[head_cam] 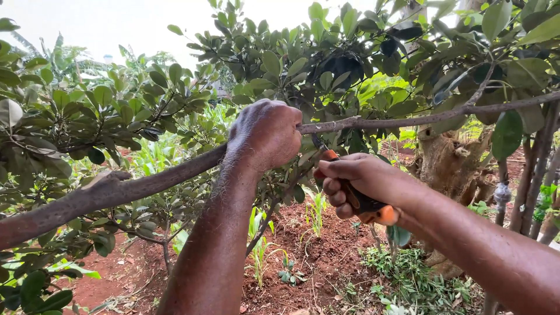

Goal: The person uses a knife to make precise cuts on a tree branch, preparing the surface for grafting. They carefully shave the bark and wood to create a smooth area, then insert a small graft piece into the cut.

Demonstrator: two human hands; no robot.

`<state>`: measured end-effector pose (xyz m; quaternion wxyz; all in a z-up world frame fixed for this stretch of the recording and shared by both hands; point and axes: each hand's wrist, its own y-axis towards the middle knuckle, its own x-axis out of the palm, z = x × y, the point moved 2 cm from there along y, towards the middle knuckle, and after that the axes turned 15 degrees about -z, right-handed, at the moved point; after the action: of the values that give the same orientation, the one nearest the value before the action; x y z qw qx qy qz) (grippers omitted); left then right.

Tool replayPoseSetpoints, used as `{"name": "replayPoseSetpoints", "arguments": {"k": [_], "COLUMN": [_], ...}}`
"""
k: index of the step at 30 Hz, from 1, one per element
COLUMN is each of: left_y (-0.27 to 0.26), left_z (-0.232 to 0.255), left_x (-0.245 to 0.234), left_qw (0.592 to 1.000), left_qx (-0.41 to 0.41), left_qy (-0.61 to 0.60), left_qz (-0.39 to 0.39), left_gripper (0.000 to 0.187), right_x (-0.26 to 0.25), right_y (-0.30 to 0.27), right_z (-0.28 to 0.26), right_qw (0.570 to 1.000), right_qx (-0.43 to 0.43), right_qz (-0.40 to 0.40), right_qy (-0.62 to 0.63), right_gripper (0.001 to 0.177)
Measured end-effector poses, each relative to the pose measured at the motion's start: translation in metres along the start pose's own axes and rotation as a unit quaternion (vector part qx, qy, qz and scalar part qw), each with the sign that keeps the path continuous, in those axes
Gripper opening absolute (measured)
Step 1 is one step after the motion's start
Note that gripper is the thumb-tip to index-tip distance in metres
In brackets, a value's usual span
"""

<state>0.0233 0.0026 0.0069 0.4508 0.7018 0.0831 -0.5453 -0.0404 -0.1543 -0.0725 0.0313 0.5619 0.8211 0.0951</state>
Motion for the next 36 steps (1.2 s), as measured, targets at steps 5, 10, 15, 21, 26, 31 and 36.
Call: {"name": "replayPoseSetpoints", "arguments": {"k": [5, 10, 15, 21, 26, 31, 36], "left_y": [0.004, 0.008, 0.01, 0.009, 0.009, 0.005, 0.002], "left_z": [0.004, 0.003, -0.001, -0.003, -0.005, -0.004, -0.002], "left_x": [0.004, 0.005, 0.012, 0.013, 0.013, 0.009, 0.008], "left_qw": [0.997, 0.997, 0.996, 0.997, 1.0, 1.0, 1.0], "left_qx": [-0.01, -0.008, -0.019, -0.009, -0.002, 0.012, 0.012], "left_qy": [0.07, 0.081, 0.078, 0.076, 0.028, 0.028, 0.023], "left_qz": [-0.021, -0.009, -0.035, -0.006, -0.013, 0.007, 0.014], "left_gripper": [0.023, 0.033, 0.026, 0.017, 0.027, 0.026, 0.026], "right_x": [-0.006, -0.031, -0.017, 0.003, -0.013, -0.002, -0.007], "right_y": [-0.057, -0.066, -0.059, -0.036, -0.009, -0.004, -0.002], "right_z": [-0.021, -0.065, -0.08, -0.082, -0.074, -0.074, -0.069], "right_qw": [0.987, 0.983, 0.968, 0.886, 0.751, 0.754, 0.757], "right_qx": [-0.106, -0.173, -0.01, 0.112, 0.042, 0.069, 0.047], "right_qz": [-0.113, 0.041, 0.218, 0.141, 0.155, 0.15, 0.15], "right_qy": [0.038, -0.044, -0.125, -0.428, -0.641, -0.636, -0.634], "right_gripper": [0.035, 0.044, 0.056, 0.037, 0.051, 0.045, 0.042]}}
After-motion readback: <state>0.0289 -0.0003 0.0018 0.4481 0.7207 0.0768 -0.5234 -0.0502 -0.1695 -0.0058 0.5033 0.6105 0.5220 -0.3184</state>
